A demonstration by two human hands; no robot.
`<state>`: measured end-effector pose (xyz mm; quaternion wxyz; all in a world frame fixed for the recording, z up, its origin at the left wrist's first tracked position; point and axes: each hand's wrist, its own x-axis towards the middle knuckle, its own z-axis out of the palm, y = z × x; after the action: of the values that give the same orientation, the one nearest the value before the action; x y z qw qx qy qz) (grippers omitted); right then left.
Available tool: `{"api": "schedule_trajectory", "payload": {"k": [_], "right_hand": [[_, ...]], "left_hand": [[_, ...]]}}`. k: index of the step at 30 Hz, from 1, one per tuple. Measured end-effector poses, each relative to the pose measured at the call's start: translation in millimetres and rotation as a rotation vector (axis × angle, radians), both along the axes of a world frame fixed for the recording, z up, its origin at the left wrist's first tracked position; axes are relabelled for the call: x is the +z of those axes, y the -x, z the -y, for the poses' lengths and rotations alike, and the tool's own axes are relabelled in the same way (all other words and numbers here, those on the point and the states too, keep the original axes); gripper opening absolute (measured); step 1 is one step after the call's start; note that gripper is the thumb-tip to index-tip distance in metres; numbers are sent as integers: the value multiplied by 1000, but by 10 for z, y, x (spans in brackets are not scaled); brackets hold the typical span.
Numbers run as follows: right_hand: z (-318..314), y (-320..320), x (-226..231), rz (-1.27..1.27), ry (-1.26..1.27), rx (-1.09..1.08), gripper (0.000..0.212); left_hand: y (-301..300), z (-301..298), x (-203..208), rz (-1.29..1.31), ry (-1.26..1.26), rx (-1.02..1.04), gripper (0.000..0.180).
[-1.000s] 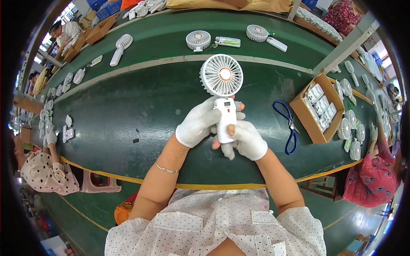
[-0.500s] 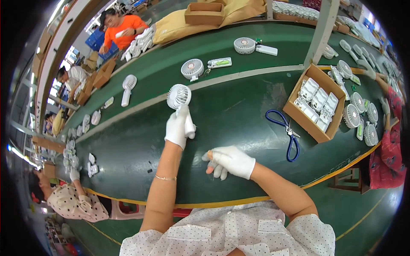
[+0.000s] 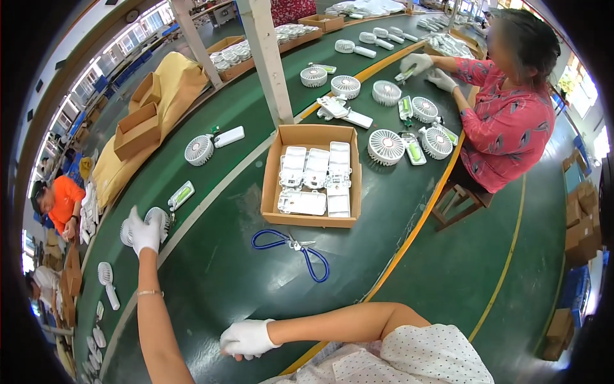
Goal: The person assembles handheld fans by connecting components such as batteries, circuit boards, and fan casings, then securing them with screws using a screwdriver and tweezers.
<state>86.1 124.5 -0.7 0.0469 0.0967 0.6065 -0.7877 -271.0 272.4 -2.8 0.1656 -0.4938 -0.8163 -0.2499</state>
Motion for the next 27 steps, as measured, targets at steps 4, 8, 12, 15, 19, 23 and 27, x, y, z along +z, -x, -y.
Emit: {"api": "schedule_trajectory", "payload": {"k": [4,8,12,15,19,23,27], "right_hand": [[4,-1,-26,-14,-5,20,32],[-20,62,-32,-48,-51,-44,31],[-61,100,-126,-271,-440,-469,29],[-170,19,101,-266,-613,-702,34],[-316,-42,234,-416,-973,-915,59],[-236,-15,322,-239,-852,-729,85],[-179,-10,321,-187,-431,-494,93]], "left_hand": [[-196,-282,-23,271,249,80,100],[-118,-65,0,664,60,-68,89],[-499,416,120,1158,-238,-306,72],[-1093,939,399,1275,-269,-450,37],[-1864,1582,649,1110,-274,-376,64],[-2220,2070,689,746,-184,-385,90],[-2348,2233,698,436,-117,-302,90]]}}
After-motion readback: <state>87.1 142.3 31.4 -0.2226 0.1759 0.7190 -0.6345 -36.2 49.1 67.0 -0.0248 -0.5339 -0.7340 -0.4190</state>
